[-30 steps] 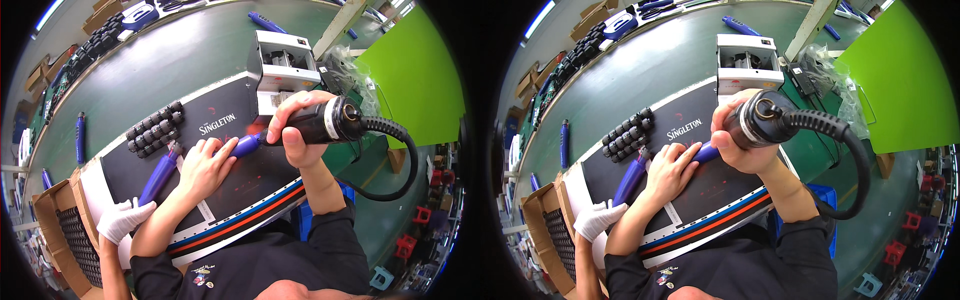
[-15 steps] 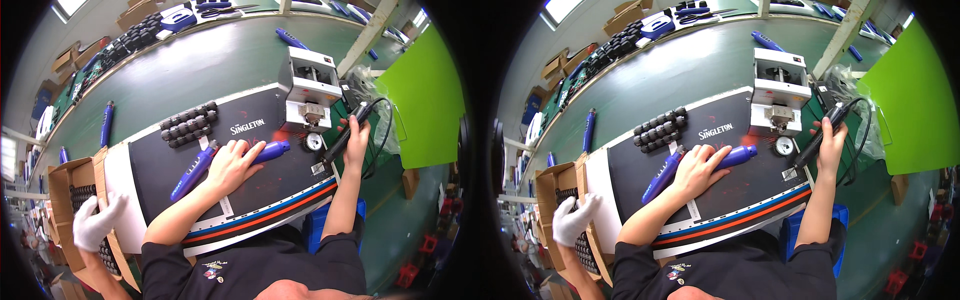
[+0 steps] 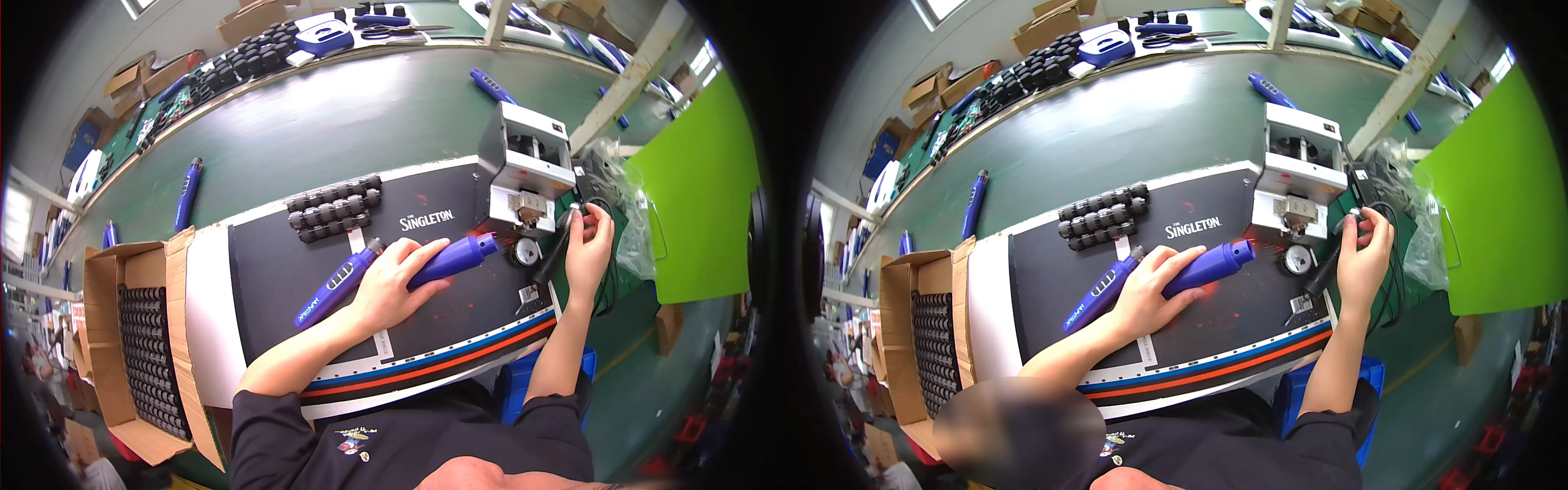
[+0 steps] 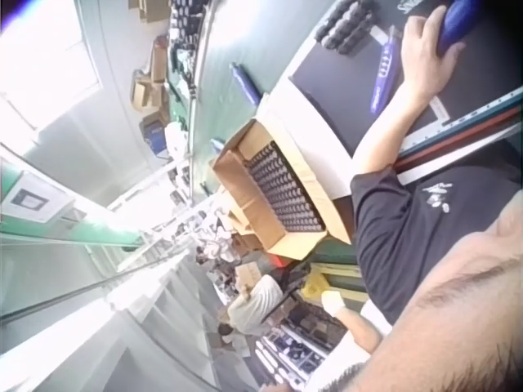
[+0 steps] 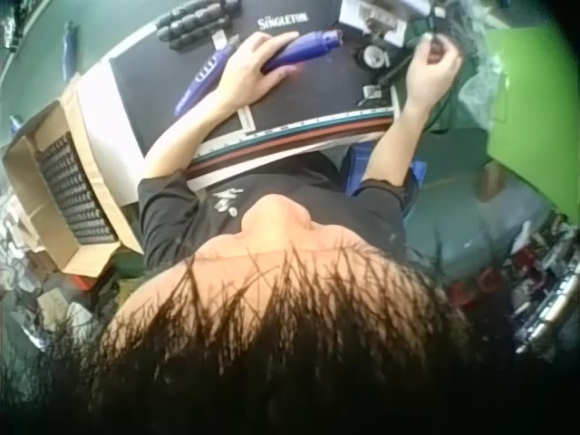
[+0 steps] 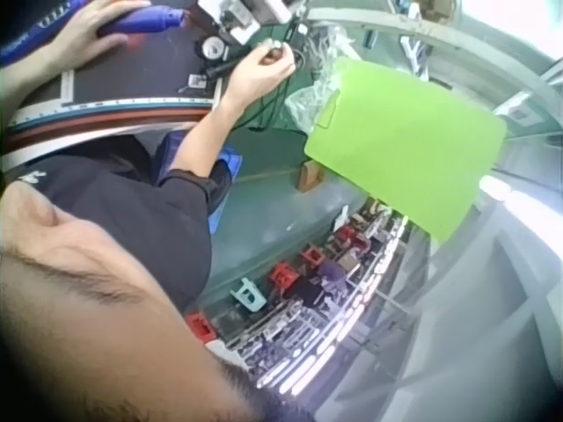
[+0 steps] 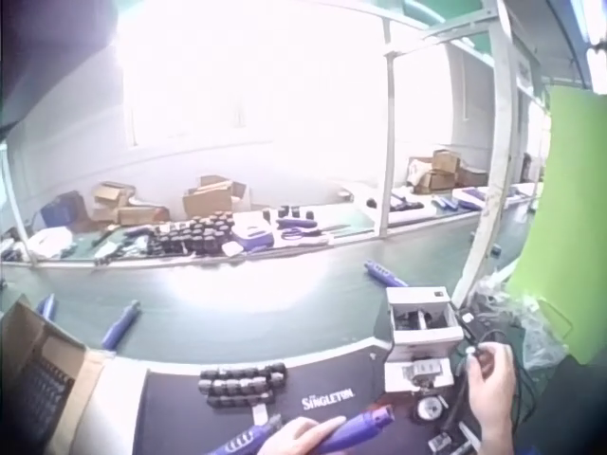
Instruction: The person assembles electronic components by hand, combining internal components with blue plastic casings and black caps, then securing them with an electric screwdriver.
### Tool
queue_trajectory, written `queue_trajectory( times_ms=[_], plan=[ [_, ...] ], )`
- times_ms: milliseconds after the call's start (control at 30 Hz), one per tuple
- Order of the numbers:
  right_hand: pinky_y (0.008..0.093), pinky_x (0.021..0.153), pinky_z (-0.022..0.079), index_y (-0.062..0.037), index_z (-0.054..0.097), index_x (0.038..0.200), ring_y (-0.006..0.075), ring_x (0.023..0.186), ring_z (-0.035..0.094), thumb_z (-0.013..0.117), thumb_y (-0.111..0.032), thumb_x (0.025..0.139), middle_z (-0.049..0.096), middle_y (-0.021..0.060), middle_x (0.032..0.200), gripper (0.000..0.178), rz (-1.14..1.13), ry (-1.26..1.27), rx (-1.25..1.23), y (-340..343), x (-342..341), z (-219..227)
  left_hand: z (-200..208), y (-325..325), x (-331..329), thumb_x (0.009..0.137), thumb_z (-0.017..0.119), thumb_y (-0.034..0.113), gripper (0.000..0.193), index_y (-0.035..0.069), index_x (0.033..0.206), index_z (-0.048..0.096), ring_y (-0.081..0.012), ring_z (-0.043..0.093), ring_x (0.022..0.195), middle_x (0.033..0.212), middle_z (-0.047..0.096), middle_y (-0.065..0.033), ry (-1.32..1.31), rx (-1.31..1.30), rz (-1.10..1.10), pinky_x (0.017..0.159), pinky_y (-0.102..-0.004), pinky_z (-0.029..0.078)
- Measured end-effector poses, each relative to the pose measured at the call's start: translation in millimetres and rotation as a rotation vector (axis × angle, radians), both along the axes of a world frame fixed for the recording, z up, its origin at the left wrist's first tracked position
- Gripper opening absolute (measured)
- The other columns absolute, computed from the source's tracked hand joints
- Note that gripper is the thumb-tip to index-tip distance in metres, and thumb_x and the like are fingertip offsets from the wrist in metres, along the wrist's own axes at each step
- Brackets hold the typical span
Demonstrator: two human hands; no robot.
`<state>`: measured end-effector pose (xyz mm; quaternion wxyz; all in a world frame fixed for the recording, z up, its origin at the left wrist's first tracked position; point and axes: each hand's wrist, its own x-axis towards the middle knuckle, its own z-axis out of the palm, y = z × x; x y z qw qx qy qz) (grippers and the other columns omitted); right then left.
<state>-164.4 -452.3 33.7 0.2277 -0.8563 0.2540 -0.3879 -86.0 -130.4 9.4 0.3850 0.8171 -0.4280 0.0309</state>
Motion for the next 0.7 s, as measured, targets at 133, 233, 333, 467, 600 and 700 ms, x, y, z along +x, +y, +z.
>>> queue_trajectory(
  times_ms=[133, 233, 333, 467, 600, 700],
  plan=[
    [0.0318, 0.062, 0.050, -0.0051, 0.067, 0.112, 0.0151, 0.069, 0.059, 0.067, -0.008, 0.098, 0.061, 0.0061, 0.087, 0.015, 0.527, -0.036, 0.112, 83, 29, 42, 12, 11, -2, 0.089, 0.079, 0.026, 0.062, 0.011, 0.144, 0.054, -0.0281, 0.063, 0.097, 0.109, 0.061, -0.0126, 0.250, -0.262, -0.025, 0.088, -0.0389, 0.053],
    [0.0367, 0.067, 0.055, -0.0087, 0.068, 0.115, 0.0266, 0.076, 0.068, 0.071, -0.008, 0.091, 0.065, 0.0111, 0.092, 0.024, 0.928, 0.063, -0.080, 123, 70, 27, 7, 17, -4, 0.090, 0.078, 0.020, 0.064, 0.000, 0.143, 0.050, -0.0278, 0.064, 0.095, 0.118, 0.062, -0.0163, 0.200, -0.478, -0.161, 0.091, -0.0380, 0.051],
    [0.0390, 0.072, 0.057, -0.0133, 0.065, 0.124, 0.0314, 0.087, 0.069, 0.073, -0.018, 0.090, 0.066, 0.0091, 0.104, 0.035, 1.027, 0.195, -0.181, 158, 110, 14, 4, 19, -10, 0.090, 0.078, 0.019, 0.064, 0.000, 0.144, 0.050, -0.0275, 0.065, 0.098, 0.117, 0.063, -0.0160, 0.278, -0.618, -0.236, 0.090, -0.0381, 0.052],
    [0.0372, 0.074, 0.058, -0.0147, 0.065, 0.124, 0.0257, 0.094, 0.067, 0.077, -0.023, 0.087, 0.062, 0.0055, 0.108, 0.039, 1.029, 0.234, -0.332, 189, 135, -7, 1, 21, -12, 0.090, 0.078, 0.018, 0.064, 0.001, 0.145, 0.049, -0.0293, 0.067, 0.111, 0.130, 0.064, -0.0180, 0.247, -0.612, -0.193, 0.096, -0.0392, 0.053],
    [0.0384, 0.072, 0.058, -0.0111, 0.067, 0.116, 0.0270, 0.088, 0.067, 0.078, -0.014, 0.085, 0.061, 0.0085, 0.110, 0.034, 1.037, 0.125, -0.341, 194, 141, -23, -1, 21, -10, 0.090, 0.078, 0.018, 0.064, 0.002, 0.145, 0.050, -0.0309, 0.066, 0.117, 0.134, 0.063, -0.0182, 0.329, -0.586, -0.183, 0.100, -0.0398, 0.052],
    [0.0390, 0.074, 0.059, -0.0094, 0.066, 0.113, 0.0280, 0.089, 0.067, 0.078, -0.012, 0.084, 0.060, 0.0092, 0.111, 0.031, 1.055, 0.034, -0.368, 194, 146, -32, -1, 21, -8, 0.090, 0.078, 0.017, 0.063, 0.002, 0.144, 0.050, -0.0311, 0.066, 0.117, 0.132, 0.063, -0.0186, 0.351, -0.561, -0.176, 0.100, -0.0400, 0.052]
  ],
)
